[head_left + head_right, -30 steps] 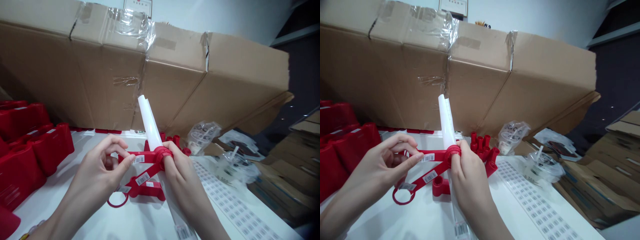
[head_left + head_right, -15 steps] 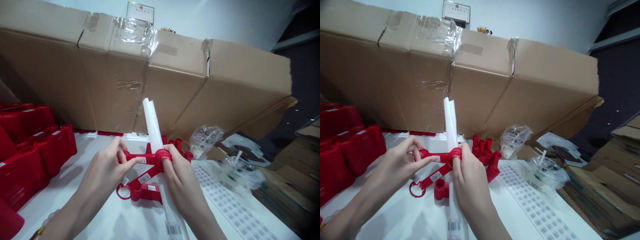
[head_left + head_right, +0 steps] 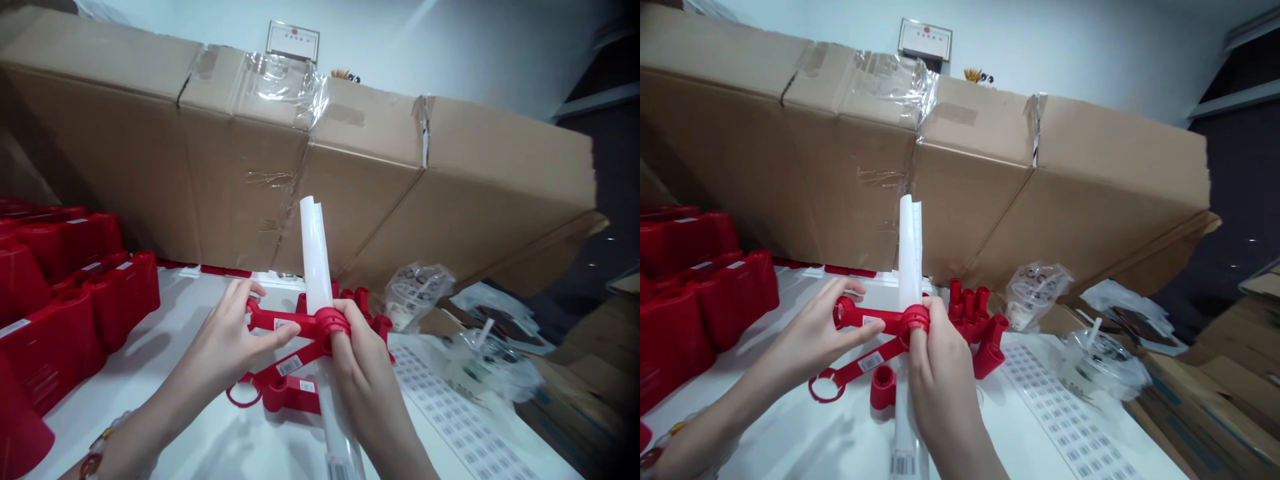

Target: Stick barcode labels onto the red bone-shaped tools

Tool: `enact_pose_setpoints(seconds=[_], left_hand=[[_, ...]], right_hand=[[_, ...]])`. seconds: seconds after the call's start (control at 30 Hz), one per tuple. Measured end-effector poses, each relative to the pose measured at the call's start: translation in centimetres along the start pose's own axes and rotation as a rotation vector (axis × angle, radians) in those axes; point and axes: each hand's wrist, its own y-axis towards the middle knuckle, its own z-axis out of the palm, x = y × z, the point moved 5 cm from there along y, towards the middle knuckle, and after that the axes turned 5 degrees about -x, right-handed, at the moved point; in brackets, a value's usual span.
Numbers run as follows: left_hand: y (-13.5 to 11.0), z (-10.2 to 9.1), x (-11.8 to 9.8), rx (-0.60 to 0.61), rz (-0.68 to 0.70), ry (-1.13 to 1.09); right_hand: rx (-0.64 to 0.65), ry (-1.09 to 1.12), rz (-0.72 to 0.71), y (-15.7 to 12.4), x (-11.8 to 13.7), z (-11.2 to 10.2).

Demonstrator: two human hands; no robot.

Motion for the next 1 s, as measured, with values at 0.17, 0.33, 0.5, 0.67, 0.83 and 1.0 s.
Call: enact_pose_setpoints(seconds=[0.17, 0.33, 0.5, 0.67, 0.83, 1.0], left_hand=[[0.7, 0.2, 0.4, 0.205, 0.016, -0.176], [1.6, -0.7, 1.2, 0.321, -0.084, -0.253], [1.3, -1.7, 0.6, 0.499, -0.153, -0.524], [1.1, -2.3, 0.6, 0.347, -0.311, -0.862], [1.0, -2.1, 1.7, 0.387, -0.411, -0.846], [1.2, -2.3, 1.8, 0.440, -0.346, -0.739]], right_hand=[[-0.004, 0.029, -0.034, 0.4, 0.1, -0.7], [0.009, 0.098, -0.039, 1.4, -0.4, -1.8], [-0.011, 0.117, -0.011, 2.0, -0.8, -2.4], [0.042, 0.186, 0.114, 2.5, -1.4, -2.6], [0.085, 0.266, 0.163, 2.6, -1.5, -2.8], [0.092, 0.295, 0.109, 2.6, -1.5, -3.0]])
